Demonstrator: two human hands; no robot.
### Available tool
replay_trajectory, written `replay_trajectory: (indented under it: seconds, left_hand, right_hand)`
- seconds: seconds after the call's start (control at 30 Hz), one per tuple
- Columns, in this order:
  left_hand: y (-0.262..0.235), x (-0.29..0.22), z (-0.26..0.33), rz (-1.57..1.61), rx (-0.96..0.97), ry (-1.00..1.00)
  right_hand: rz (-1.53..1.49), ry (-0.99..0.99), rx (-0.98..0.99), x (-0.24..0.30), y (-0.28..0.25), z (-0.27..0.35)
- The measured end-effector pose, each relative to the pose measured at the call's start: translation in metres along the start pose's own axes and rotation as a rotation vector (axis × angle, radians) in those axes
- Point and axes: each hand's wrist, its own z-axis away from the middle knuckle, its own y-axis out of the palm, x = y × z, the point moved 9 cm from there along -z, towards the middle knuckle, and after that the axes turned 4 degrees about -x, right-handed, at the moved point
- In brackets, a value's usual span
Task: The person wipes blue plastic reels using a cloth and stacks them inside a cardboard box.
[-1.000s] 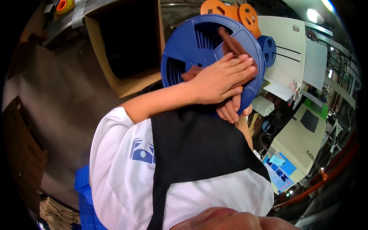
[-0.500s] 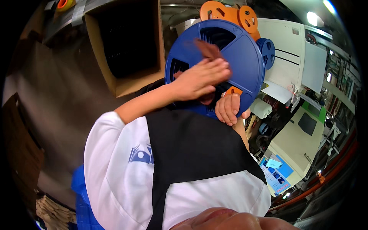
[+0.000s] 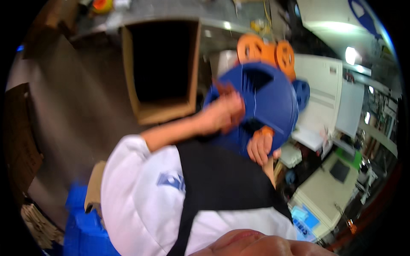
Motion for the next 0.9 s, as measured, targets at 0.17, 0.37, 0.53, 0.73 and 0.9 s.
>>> replay_trajectory:
  seconds: [0.17,0.37,0.53,0.73,0.9]
  left_hand:
    - [0.005,-0.044,0.061,0.052,0.612,-0.086]
    - [-0.048,-0.087,0.098,-0.888,0.467,0.494]
    - [-0.045,-0.083,0.082,-0.955,0.239,0.468]
    - [-0.048,-0.092,0.076,-0.96,0.295,0.561]
    - [-0.06,-0.084,0.076,-0.718,0.312,-0.129]
  right_hand:
    - [-0.007,-0.22,-0.275,0.018,0.003,0.011]
    - [-0.109,-0.323,-0.191,0.032,0.007,-0.019]
    - [-0.163,-0.346,-0.222,0.03,0.002,-0.026]
    - [-0.216,-0.307,-0.233,0.035,-0.008,-0.028]
    - [-0.003,-0.279,-0.435,0.038,-0.019,-0.04]
